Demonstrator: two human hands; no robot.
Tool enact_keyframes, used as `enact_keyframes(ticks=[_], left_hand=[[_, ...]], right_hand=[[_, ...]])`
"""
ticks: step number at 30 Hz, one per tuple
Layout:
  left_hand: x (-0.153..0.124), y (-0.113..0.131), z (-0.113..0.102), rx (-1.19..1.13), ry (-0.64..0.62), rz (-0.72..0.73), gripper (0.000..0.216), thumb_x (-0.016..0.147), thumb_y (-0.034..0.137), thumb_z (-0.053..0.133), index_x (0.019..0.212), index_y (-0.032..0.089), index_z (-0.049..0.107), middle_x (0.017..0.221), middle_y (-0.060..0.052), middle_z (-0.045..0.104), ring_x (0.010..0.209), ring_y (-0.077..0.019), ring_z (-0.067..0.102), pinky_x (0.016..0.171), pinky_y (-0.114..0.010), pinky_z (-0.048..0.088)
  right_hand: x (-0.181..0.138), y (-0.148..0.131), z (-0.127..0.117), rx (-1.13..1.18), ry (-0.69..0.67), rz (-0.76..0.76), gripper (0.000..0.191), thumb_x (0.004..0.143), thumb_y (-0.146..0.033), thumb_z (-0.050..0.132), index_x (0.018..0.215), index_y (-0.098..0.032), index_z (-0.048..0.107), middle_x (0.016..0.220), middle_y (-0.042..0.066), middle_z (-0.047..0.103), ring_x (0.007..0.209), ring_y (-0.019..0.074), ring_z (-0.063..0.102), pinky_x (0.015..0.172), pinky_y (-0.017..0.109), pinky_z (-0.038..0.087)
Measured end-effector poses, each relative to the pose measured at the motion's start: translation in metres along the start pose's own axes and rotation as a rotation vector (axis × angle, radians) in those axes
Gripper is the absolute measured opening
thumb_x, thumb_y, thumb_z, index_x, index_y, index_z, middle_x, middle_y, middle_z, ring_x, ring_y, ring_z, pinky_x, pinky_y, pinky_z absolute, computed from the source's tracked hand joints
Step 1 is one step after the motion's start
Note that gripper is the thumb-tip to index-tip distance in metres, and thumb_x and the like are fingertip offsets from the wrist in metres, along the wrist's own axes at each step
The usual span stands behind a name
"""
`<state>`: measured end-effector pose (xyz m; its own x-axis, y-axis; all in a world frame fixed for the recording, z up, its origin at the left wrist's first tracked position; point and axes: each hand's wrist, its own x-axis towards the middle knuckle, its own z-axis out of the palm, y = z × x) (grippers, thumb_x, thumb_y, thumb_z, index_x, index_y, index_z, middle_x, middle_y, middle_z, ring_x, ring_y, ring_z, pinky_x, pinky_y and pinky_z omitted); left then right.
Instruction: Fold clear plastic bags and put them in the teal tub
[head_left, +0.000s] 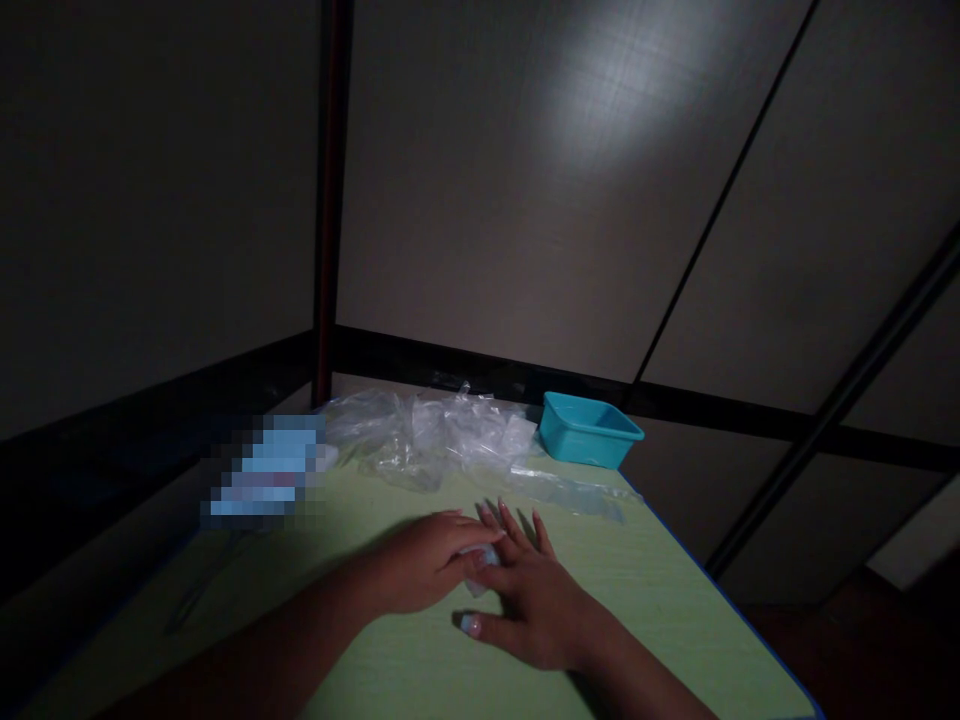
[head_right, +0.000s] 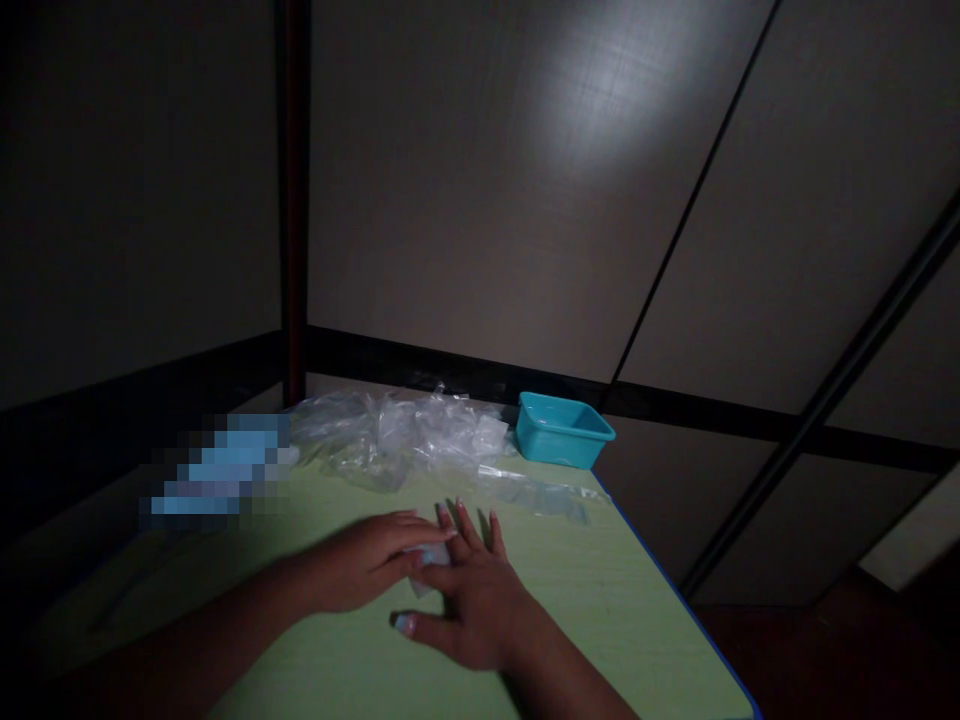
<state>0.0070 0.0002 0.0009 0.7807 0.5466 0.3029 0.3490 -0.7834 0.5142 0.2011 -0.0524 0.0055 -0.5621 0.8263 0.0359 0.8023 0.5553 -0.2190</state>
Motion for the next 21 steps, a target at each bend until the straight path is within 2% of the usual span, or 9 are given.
enact_keyframes(ticks=[2,7,14,17,21], left_hand=[[-0.003,-0.005,0.002,0.007,-0.021,-0.014,0.031,0.093,0.03,0.037,0.119,0.031,0.056,0.119,0.003,0.061,0.108,-0.016,0.055,0.094,-0.027,0.038],[-0.008,-0.018,0.0,0.119,-0.083,-0.02,0.032,0.093,0.031,0.038,0.12,0.032,0.055,0.132,0.001,0.049,0.125,-0.0157,0.04,0.107,-0.035,0.021],[-0.006,-0.014,-0.002,0.213,-0.055,-0.043,0.035,0.092,0.028,0.037,0.125,0.029,0.05,0.134,-0.002,0.047,0.128,-0.0161,0.035,0.106,-0.04,0.02],[-0.005,-0.012,-0.004,0.235,-0.068,-0.017,0.032,0.093,0.028,0.037,0.12,0.026,0.054,0.131,-0.004,0.051,0.128,-0.0175,0.036,0.105,-0.042,0.024],[-0.006,-0.009,-0.008,0.263,-0.089,0.035,0.028,0.092,0.032,0.041,0.114,0.024,0.057,0.129,-0.005,0.053,0.129,-0.0208,0.034,0.103,-0.047,0.025]], right_hand=[[0.0,0.001,0.001,-0.004,-0.004,0.006,0.054,0.08,-0.066,0.041,0.127,-0.041,0.045,0.149,-0.001,-0.003,0.135,0.0301,-0.008,0.101,0.059,-0.009],[0.001,0.002,0.003,-0.022,-0.014,0.021,0.054,0.08,-0.066,0.043,0.128,-0.042,0.043,0.148,-0.002,-0.01,0.134,0.0331,-0.01,0.099,0.061,-0.01],[-0.006,-0.001,0.001,-0.049,0.007,-0.041,0.059,0.083,-0.06,0.043,0.136,-0.042,0.026,0.147,0.0,-0.007,0.134,0.0331,-0.006,0.099,0.063,-0.01],[-0.013,-0.002,0.002,-0.043,-0.018,-0.1,0.065,0.084,-0.057,0.043,0.139,-0.037,0.016,0.148,0.004,0.003,0.134,0.0316,0.004,0.1,0.064,-0.003],[-0.02,-0.001,0.009,-0.08,-0.014,-0.125,0.066,0.086,-0.051,0.043,0.141,-0.03,0.012,0.146,0.007,0.012,0.133,0.0312,0.013,0.103,0.061,0.014]])
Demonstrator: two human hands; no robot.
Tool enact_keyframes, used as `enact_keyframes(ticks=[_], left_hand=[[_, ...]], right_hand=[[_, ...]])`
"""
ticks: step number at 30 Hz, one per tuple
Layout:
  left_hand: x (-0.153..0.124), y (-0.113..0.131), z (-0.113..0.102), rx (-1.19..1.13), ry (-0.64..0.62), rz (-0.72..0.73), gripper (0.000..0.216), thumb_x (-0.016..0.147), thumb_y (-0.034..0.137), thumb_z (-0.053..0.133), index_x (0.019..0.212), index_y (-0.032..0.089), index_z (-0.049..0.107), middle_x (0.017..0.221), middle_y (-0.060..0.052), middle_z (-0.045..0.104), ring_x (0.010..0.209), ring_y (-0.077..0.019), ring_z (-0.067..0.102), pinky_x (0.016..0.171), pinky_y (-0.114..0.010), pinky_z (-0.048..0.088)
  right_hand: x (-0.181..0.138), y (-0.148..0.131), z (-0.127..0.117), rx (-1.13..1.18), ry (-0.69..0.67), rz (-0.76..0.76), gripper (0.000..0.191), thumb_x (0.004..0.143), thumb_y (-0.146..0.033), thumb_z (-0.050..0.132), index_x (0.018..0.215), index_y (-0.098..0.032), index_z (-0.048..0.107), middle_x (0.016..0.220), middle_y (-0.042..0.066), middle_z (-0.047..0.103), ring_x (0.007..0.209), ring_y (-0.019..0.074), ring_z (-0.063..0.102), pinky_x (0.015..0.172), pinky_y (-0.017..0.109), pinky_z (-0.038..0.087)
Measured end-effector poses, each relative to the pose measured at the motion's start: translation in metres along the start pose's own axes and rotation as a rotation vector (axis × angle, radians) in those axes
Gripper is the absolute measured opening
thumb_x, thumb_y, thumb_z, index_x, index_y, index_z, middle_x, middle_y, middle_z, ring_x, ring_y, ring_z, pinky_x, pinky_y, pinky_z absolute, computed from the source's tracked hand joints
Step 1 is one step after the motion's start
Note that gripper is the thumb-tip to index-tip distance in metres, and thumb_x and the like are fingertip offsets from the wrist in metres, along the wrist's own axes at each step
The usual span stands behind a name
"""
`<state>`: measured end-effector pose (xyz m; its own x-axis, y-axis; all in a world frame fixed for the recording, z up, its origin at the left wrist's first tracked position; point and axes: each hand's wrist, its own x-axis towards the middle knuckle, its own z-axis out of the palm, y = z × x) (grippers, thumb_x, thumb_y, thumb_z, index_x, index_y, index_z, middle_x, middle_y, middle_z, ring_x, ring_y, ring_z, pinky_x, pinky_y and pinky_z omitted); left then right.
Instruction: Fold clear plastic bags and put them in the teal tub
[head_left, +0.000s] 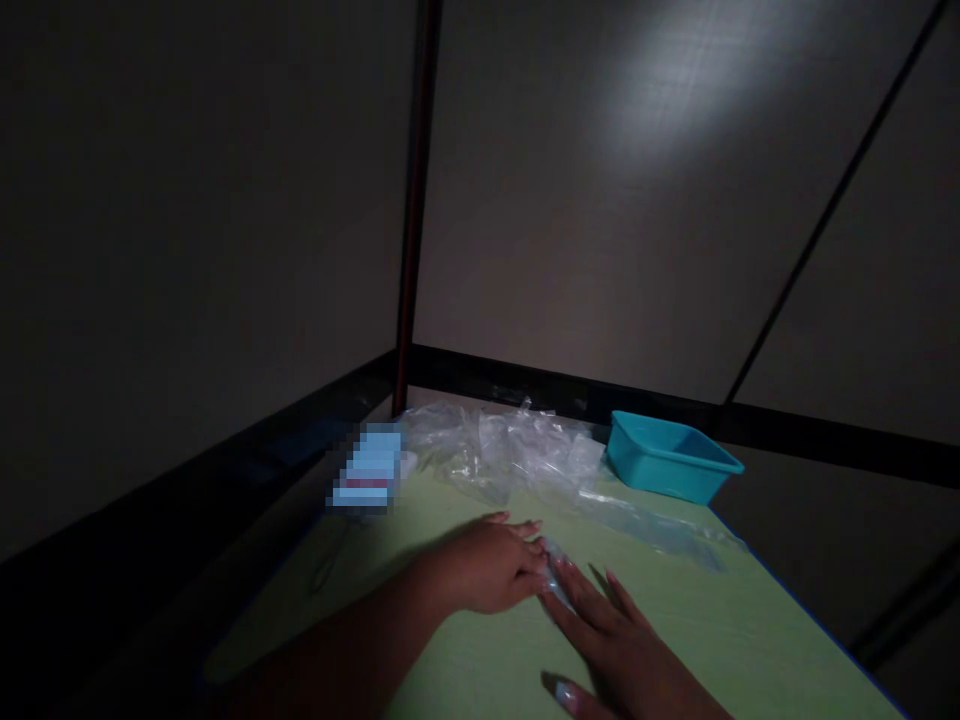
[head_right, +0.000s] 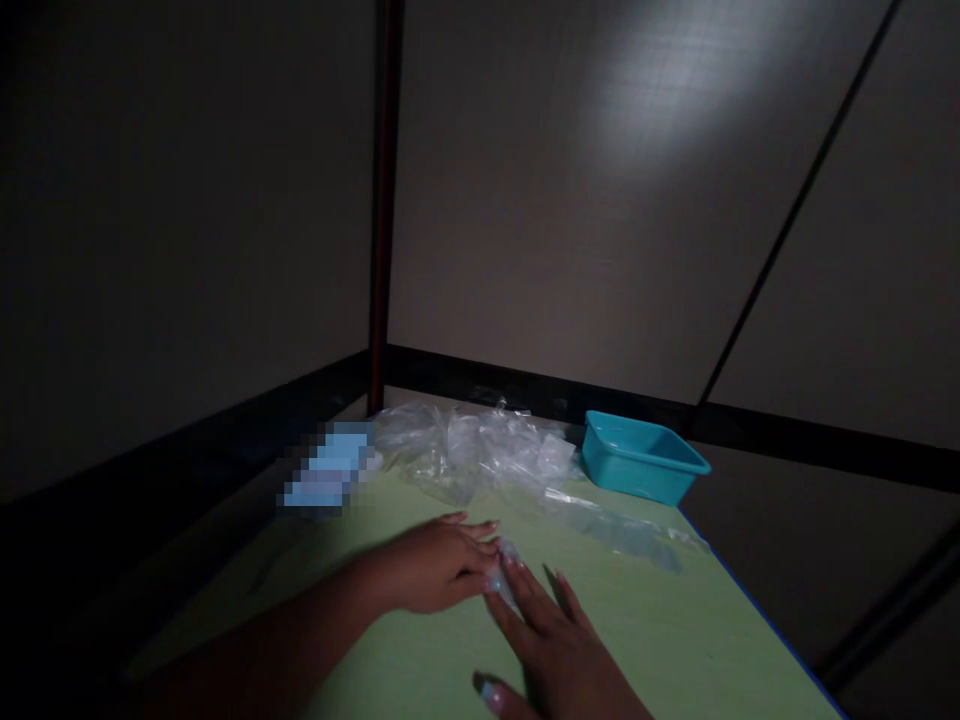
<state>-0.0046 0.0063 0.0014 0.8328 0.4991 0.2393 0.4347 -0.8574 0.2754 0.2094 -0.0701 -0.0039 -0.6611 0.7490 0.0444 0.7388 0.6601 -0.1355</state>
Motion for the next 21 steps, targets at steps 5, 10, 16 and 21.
enact_keyframes(ticks=[5,10,16,21], left_hand=[[-0.002,0.001,-0.005,0.011,-0.07,-0.009,0.028,0.091,0.039,0.044,0.105,0.022,0.06,0.127,-0.006,0.054,0.129,-0.023,0.033,0.102,-0.05,0.025],[-0.003,-0.003,-0.005,-0.005,-0.077,0.029,0.032,0.091,0.041,0.041,0.113,0.023,0.056,0.134,-0.006,0.046,0.131,-0.0221,0.029,0.101,-0.052,0.026],[-0.005,-0.008,-0.002,-0.037,-0.056,0.011,0.036,0.09,0.042,0.043,0.122,0.026,0.051,0.134,-0.004,0.046,0.131,-0.0214,0.029,0.104,-0.05,0.022],[-0.002,0.004,-0.004,-0.032,-0.023,-0.011,0.051,0.088,0.041,0.045,0.135,0.024,0.035,0.14,-0.007,0.038,0.13,-0.0212,0.031,0.105,-0.047,0.023]], right_hand=[[0.001,0.006,0.009,-0.054,0.111,-0.02,0.058,0.088,-0.046,0.043,0.139,-0.027,0.023,0.142,0.007,0.023,0.13,0.03,0.025,0.103,0.052,0.028],[0.007,0.024,0.022,-0.067,0.049,-0.105,0.057,0.088,-0.046,0.044,0.138,-0.025,0.027,0.139,0.009,0.03,0.126,0.0286,0.033,0.103,0.047,0.031],[0.008,0.02,0.021,-0.02,0.078,-0.086,0.059,0.084,-0.052,0.048,0.136,-0.034,0.028,0.138,0.006,0.032,0.125,0.0308,0.033,0.099,0.05,0.035],[0.0,-0.015,-0.007,0.051,0.052,0.055,0.058,0.084,-0.056,0.044,0.136,-0.034,0.03,0.143,0.006,0.026,0.131,0.0318,0.02,0.102,0.058,0.022]])
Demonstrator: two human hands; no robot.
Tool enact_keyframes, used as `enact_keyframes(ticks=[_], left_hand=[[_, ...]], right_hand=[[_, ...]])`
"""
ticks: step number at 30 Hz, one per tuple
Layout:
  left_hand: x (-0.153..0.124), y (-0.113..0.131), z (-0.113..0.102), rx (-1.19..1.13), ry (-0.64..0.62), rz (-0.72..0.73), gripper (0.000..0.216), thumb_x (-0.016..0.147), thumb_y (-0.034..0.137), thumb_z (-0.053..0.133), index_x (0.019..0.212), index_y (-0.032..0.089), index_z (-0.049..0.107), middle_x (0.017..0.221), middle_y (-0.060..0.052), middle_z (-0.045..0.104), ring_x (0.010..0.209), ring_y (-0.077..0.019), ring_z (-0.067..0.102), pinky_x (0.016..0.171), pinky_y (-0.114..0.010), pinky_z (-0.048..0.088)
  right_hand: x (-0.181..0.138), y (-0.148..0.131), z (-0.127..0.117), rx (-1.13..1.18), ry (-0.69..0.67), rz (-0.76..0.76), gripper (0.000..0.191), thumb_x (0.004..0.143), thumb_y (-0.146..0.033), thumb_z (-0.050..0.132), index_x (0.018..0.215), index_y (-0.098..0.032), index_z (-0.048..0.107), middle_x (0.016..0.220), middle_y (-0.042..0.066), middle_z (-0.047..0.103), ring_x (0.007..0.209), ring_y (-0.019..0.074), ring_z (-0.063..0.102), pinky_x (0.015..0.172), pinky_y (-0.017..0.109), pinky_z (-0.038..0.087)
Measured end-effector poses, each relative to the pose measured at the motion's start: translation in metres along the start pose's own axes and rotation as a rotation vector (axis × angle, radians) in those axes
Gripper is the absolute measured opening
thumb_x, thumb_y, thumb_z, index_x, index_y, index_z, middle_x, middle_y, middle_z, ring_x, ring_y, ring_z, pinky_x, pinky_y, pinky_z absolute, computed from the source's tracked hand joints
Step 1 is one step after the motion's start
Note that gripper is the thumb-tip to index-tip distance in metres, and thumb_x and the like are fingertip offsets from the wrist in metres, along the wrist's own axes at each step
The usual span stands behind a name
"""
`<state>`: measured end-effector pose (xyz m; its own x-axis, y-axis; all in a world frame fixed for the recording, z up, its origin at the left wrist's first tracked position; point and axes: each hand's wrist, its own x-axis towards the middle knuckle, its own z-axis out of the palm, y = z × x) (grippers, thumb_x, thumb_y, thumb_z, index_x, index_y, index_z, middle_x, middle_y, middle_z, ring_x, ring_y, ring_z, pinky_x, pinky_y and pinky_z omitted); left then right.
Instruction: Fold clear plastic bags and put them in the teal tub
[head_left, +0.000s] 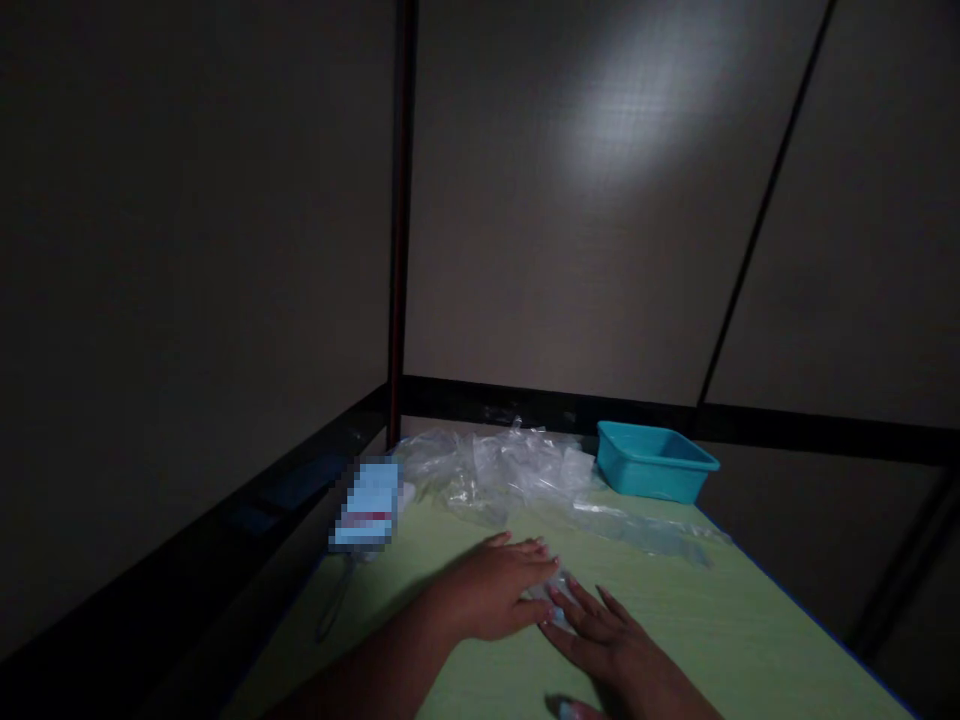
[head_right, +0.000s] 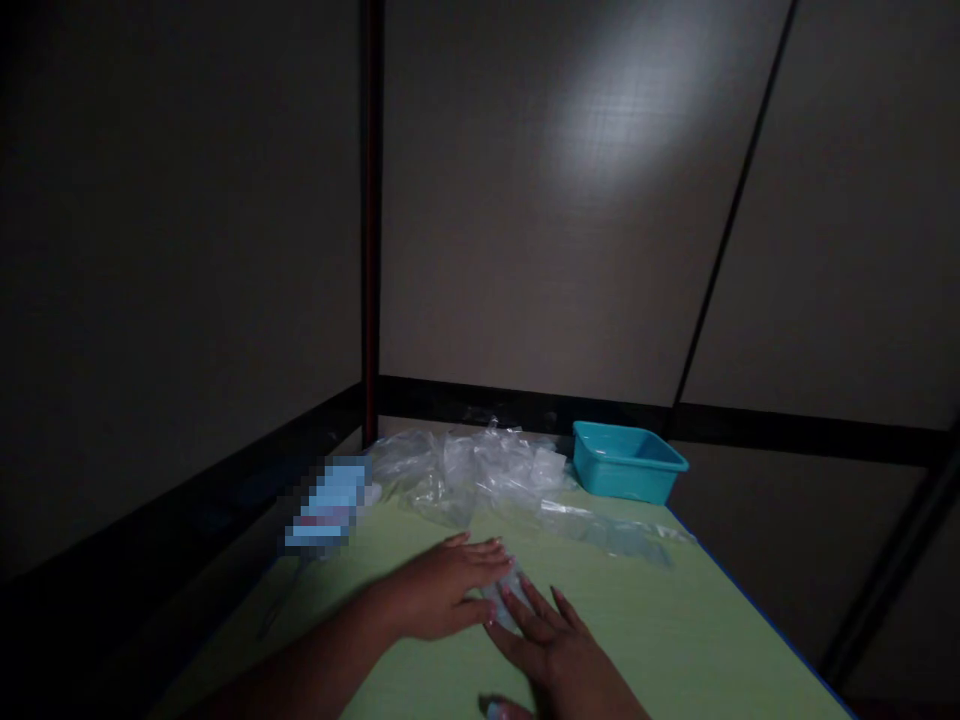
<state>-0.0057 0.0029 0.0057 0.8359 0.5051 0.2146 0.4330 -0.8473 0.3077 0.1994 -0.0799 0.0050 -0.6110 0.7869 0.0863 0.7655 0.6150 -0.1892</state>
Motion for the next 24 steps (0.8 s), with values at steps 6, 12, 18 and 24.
enact_keyframes(ticks=[6,12,18,24], left_hand=[[0.011,0.015,0.011,-0.031,-0.093,0.101,0.058,0.091,0.042,0.039,0.142,0.023,0.019,0.146,-0.006,0.025,0.133,-0.0183,0.024,0.109,-0.044,0.015],[0.013,0.005,0.024,0.013,-0.103,0.038,0.054,0.095,0.041,0.026,0.143,0.028,0.005,0.149,0.0,0.01,0.135,-0.0161,0.016,0.11,-0.044,0.011],[0.019,0.0,0.03,0.062,-0.092,-0.102,0.055,0.096,0.042,0.018,0.143,0.025,-0.004,0.148,-0.003,0.017,0.135,-0.0144,0.016,0.109,-0.042,0.009],[0.024,-0.002,0.025,-0.001,-0.106,-0.128,0.049,0.097,0.042,0.011,0.143,0.026,0.011,0.148,-0.001,0.019,0.135,-0.0139,0.018,0.109,-0.042,0.012]], right_hand=[[-0.003,-0.011,-0.009,0.133,0.04,0.007,0.066,0.08,-0.054,0.053,0.137,-0.037,0.027,0.148,0.001,0.018,0.135,0.0283,0.014,0.107,0.053,0.009],[-0.007,-0.01,-0.01,0.183,0.037,0.023,0.066,0.078,-0.058,0.053,0.136,-0.039,0.028,0.148,-0.002,0.018,0.135,0.0277,0.012,0.108,0.052,0.008],[-0.008,-0.007,-0.007,0.21,0.022,0.03,0.064,0.078,-0.062,0.049,0.135,-0.035,0.034,0.146,0.002,0.027,0.135,0.031,0.007,0.107,0.054,0.006],[-0.014,-0.01,-0.013,0.226,0.08,0.04,0.063,0.08,-0.057,0.05,0.136,-0.036,0.031,0.146,0.001,0.026,0.134,0.0274,0.016,0.107,0.051,0.011]])
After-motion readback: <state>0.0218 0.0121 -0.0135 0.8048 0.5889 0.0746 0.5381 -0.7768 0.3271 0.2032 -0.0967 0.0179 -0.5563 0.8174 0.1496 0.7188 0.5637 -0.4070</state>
